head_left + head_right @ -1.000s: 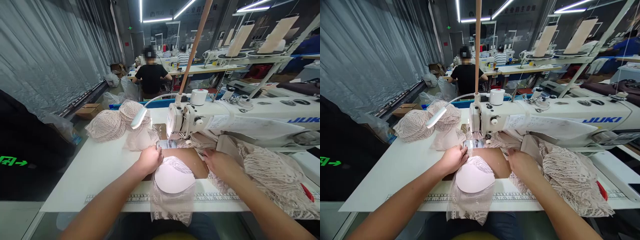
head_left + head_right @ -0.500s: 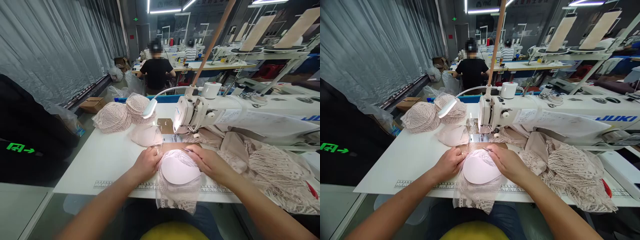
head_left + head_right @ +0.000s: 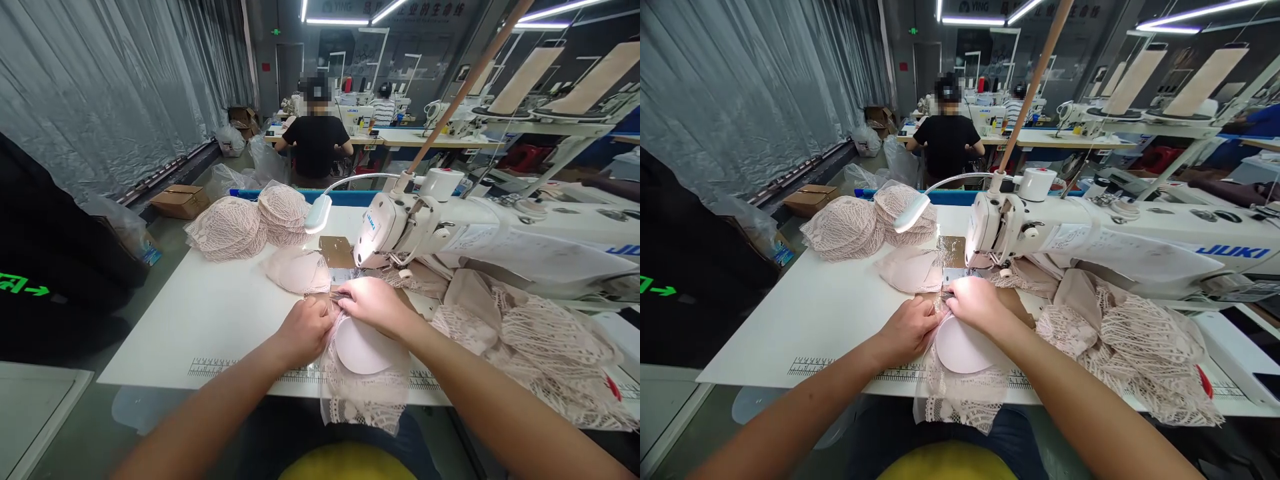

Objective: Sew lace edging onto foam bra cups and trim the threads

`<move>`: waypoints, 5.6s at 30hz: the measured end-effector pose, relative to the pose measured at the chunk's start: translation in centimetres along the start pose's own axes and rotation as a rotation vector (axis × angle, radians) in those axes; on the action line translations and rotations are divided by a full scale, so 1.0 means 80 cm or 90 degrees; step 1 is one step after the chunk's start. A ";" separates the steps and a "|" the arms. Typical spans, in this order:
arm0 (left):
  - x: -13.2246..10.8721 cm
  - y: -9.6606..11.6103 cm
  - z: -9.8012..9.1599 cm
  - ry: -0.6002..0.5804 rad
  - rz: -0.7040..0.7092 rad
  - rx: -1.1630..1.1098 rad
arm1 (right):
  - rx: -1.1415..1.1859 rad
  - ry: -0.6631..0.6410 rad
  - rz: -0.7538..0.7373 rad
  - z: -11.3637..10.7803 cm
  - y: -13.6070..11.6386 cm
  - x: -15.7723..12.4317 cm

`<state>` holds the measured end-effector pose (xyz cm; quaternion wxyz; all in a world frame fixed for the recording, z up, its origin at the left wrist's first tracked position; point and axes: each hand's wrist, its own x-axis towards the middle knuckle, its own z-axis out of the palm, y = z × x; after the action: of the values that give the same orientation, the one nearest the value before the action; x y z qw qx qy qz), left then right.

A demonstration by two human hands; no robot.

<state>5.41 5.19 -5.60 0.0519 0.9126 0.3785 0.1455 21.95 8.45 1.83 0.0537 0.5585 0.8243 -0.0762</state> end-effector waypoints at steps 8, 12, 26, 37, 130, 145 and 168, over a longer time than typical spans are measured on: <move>0.000 -0.001 -0.001 -0.001 -0.001 0.003 | -0.029 -0.002 0.014 0.006 -0.003 0.013; 0.001 -0.001 0.002 0.001 -0.003 -0.004 | -0.021 0.017 0.016 0.013 0.000 0.014; 0.023 -0.069 -0.058 0.111 -0.030 -0.168 | -0.139 0.168 0.129 0.064 0.149 -0.063; 0.097 -0.046 -0.015 -0.060 0.014 -0.008 | 0.175 0.162 -0.175 0.039 0.079 -0.024; 0.120 -0.060 -0.005 0.189 0.305 -0.079 | 0.304 0.458 -0.265 0.084 0.082 -0.010; 0.116 -0.072 0.004 0.216 0.284 -0.109 | 0.270 0.489 -0.306 0.091 0.086 -0.014; 0.119 -0.073 -0.012 -0.292 -0.189 -0.830 | 0.840 0.078 0.042 0.079 0.084 -0.003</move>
<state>7.55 16.08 -3.72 0.6854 0.6422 0.3141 0.1381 28.29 9.55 -4.75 -0.3443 0.5025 0.5887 -0.5313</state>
